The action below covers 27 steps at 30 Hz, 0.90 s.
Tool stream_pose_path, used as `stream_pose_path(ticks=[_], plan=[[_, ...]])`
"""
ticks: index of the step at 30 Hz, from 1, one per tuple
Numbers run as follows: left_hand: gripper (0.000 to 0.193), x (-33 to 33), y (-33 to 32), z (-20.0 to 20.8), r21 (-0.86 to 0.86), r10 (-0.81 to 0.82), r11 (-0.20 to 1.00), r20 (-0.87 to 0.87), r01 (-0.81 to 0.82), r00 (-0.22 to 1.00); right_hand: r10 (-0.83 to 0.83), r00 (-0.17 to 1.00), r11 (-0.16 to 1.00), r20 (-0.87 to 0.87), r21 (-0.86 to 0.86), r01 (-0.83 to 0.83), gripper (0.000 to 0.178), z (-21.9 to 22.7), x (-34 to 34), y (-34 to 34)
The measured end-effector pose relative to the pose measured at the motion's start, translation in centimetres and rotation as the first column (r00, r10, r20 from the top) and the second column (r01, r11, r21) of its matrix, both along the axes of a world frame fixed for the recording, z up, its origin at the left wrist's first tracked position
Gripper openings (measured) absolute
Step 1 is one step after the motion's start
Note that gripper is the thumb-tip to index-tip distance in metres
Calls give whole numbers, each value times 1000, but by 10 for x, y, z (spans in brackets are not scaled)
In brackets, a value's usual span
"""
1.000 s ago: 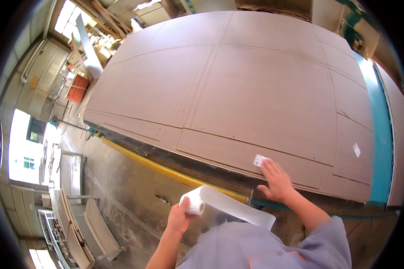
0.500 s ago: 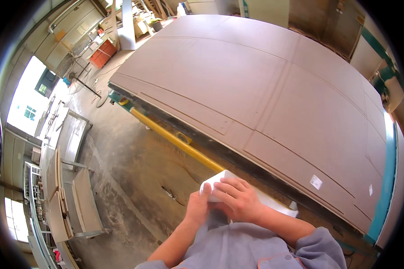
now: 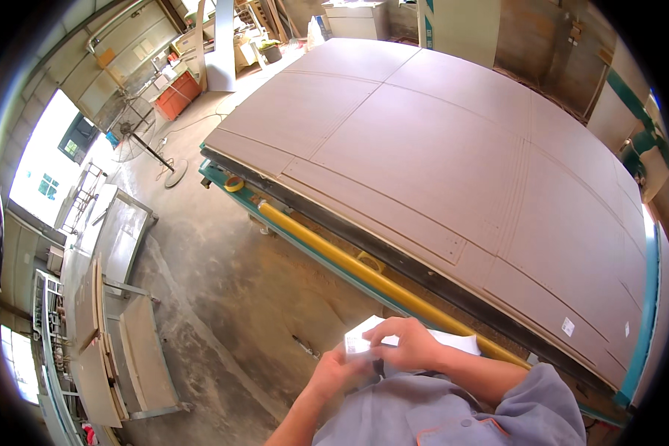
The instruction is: The person applies small white labels to multiple cut wood panels on a large table saw. They then pick up several narrow wood strips and carry them to a nearby storage rack, placing them among other pieces.
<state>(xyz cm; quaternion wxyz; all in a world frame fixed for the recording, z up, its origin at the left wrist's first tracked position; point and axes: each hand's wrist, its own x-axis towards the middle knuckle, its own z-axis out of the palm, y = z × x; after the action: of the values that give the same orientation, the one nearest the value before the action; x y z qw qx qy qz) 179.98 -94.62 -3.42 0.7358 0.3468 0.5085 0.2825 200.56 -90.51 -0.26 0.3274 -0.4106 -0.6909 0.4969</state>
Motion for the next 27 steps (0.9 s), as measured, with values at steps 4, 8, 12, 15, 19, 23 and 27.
stream_pose_path(ticks=[4, 8, 12, 15, 19, 23, 27], plan=[[36, -25, 37, -6, 44, -66, 996, -223, 78, 973, -326, 859, 819, -396, -571, 47, 7, -34, 2, 77], [33, -61, 80, -2, -30, 26, 999, -210, -33, 977, -693, 613, 718, -381, -441, 538, 9, -87, 19, 200], [29, -100, 120, -11, -161, 201, 963, -99, -215, 974, -830, 488, 500, -270, 29, 866, 5, -121, 13, 286], [29, -120, 155, -11, -157, 224, 958, -120, -241, 967, -815, 570, 424, -106, 560, 711, 4, -115, 3, 306], [28, -132, 194, -7, -180, 269, 942, -106, -285, 957, -743, 666, 503, 62, 709, 495, 7, -118, 10, 312], [28, -135, 221, -14, -252, 207, 943, -70, -219, 976, -598, 759, 660, 256, 695, 286, 7, -119, 12, 296], [29, -143, 258, -11, -239, 121, 962, -48, -129, 992, -474, 734, 816, 486, 555, 159, 31, -119, 7, 279]])
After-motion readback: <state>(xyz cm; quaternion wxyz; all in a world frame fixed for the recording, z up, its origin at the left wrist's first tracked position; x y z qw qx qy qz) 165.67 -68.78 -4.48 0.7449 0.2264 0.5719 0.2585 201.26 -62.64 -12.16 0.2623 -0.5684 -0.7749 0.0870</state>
